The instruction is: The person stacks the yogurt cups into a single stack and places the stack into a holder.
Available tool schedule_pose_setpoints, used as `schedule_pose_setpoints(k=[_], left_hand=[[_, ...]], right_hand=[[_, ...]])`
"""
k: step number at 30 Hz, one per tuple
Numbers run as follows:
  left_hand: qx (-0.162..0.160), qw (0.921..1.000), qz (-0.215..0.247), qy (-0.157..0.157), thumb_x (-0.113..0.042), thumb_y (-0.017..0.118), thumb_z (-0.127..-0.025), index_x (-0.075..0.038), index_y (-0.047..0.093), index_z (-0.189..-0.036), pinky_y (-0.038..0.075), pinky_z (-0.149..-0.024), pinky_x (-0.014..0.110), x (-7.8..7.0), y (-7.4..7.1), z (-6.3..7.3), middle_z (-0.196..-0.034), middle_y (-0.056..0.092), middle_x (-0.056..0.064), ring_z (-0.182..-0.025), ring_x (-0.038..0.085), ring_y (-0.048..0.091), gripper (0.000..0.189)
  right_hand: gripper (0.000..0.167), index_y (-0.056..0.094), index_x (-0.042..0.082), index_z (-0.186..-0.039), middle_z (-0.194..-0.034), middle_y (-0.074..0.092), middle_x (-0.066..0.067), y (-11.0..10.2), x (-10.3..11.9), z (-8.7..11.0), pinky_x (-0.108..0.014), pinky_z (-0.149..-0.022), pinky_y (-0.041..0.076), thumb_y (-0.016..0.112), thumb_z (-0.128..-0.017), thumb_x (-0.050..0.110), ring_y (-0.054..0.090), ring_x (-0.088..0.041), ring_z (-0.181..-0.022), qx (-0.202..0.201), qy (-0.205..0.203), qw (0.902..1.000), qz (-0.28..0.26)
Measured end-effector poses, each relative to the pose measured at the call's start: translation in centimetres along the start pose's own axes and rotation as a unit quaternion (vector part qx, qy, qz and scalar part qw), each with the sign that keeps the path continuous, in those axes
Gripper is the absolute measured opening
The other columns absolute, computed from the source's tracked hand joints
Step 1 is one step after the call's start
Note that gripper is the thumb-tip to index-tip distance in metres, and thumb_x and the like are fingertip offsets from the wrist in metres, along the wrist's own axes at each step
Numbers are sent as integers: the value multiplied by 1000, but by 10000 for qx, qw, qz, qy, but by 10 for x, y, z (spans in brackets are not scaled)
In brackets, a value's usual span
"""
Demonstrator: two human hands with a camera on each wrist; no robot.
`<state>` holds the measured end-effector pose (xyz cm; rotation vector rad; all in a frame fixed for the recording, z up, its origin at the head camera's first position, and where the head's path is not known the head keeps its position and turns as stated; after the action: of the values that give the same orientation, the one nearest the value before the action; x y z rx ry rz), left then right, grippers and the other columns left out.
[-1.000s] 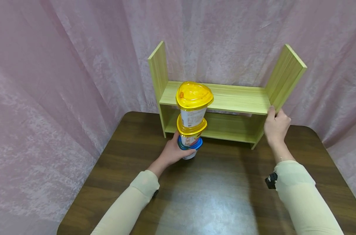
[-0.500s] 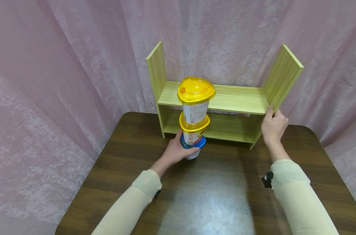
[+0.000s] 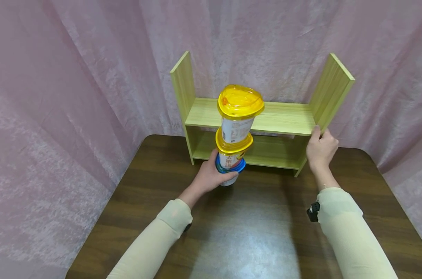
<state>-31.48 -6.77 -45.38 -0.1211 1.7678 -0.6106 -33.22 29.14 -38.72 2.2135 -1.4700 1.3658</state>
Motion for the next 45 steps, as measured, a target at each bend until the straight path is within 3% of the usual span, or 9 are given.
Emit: schedule_pose_setpoints(k=[7,20,31,45], left_hand=[[96,9997,-33,205,-51,82,-81,-25,28,-152,52,-96,42,-17,1,-7,-134,58,-4,-114,16,60,93],[-309,9980,-356,425,-53,81,-82,-21,29,-152,55,-90,42,-50,-3,-15,-130,62,1,-108,18,64,93],[-752,9956,-408,381,-57,79,-81,-24,27,-152,56,-87,40,-77,-8,-19,-127,61,-2,-107,16,64,94],[-1195,9917,-378,278,-57,79,-82,-18,27,-152,55,-87,36,-109,-20,-28,-128,60,-1,-107,14,64,95]], right_hand=[[43,57,-4,-80,-86,65,-36,1,1,0,-65,-78,44,50,-103,32,58,-59,-84,-32,-4,10000,35],[42,60,-4,-82,-88,65,-36,7,2,1,-65,-80,44,50,-102,31,59,-59,-88,29,23,10000,-14],[42,58,-3,-77,-83,63,-35,10,5,1,-65,-76,43,52,-102,30,56,-59,-82,-15,-113,9999,-28],[42,53,0,-72,-76,60,-34,12,8,2,-65,-73,43,51,-102,30,55,-57,-75,-63,-232,9997,8]])
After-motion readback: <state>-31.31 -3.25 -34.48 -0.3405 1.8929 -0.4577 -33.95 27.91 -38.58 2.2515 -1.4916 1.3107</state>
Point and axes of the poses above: each hand's wrist, its own z-axis away from the middle knuckle, its own y-axis out of the palm, x = y × z, the point moved 6 cm from there along -z, towards the middle knuckle
